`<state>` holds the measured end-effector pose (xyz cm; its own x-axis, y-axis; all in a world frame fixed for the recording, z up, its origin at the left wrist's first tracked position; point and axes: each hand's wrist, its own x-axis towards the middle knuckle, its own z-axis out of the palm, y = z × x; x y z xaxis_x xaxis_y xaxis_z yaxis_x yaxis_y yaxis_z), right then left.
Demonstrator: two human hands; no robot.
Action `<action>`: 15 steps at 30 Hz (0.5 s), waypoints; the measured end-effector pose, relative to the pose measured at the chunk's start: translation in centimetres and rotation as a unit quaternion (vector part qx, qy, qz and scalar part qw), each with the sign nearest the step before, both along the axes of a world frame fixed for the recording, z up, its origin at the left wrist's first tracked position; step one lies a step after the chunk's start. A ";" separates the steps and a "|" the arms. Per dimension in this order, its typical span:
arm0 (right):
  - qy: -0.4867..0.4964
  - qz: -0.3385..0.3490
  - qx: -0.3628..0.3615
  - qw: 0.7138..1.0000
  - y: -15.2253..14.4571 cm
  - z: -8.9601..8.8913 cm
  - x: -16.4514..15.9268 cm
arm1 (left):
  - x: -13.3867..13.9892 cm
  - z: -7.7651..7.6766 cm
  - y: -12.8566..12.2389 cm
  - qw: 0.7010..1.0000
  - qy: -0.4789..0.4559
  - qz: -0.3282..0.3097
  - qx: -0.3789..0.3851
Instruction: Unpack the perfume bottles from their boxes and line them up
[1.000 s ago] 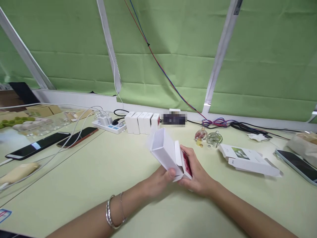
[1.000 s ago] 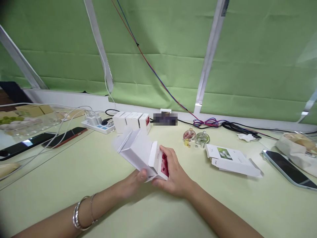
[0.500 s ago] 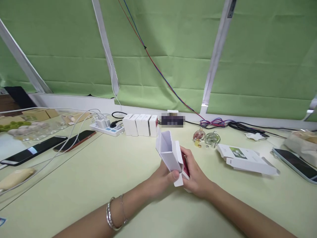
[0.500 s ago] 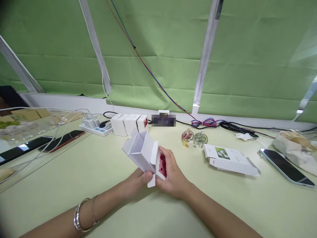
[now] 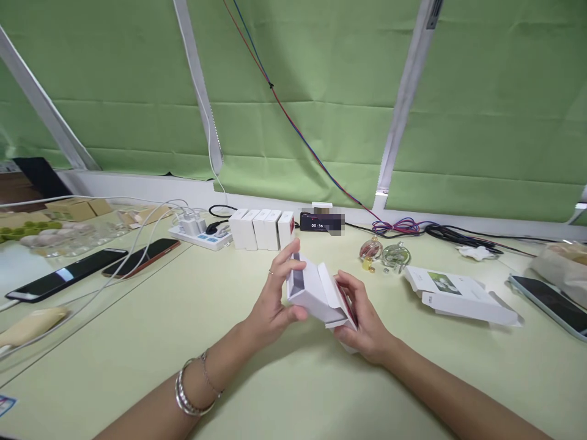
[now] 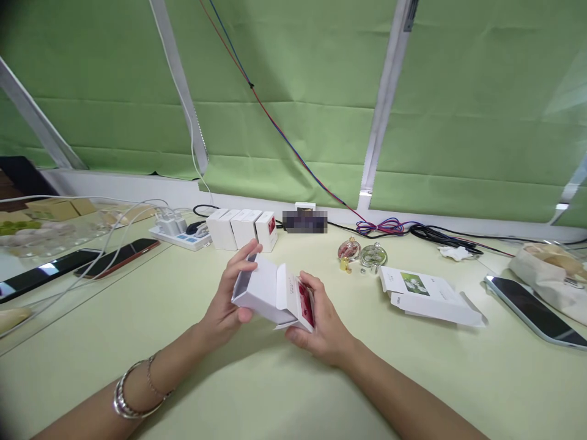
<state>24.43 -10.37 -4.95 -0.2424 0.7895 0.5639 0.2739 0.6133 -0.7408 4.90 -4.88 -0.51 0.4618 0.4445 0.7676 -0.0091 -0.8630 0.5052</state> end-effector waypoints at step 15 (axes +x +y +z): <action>0.039 0.076 -0.004 0.996 -0.9 0.3 -2.1 | 0.6 0.3 -0.5 0.975 0.198 -0.092 0.044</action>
<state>22.35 -11.25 -4.68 -0.3155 0.7513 0.5796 0.1194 0.6374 -0.7612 5.55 -5.43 -0.23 0.7957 0.2657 0.5443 0.0123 -0.9055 0.4241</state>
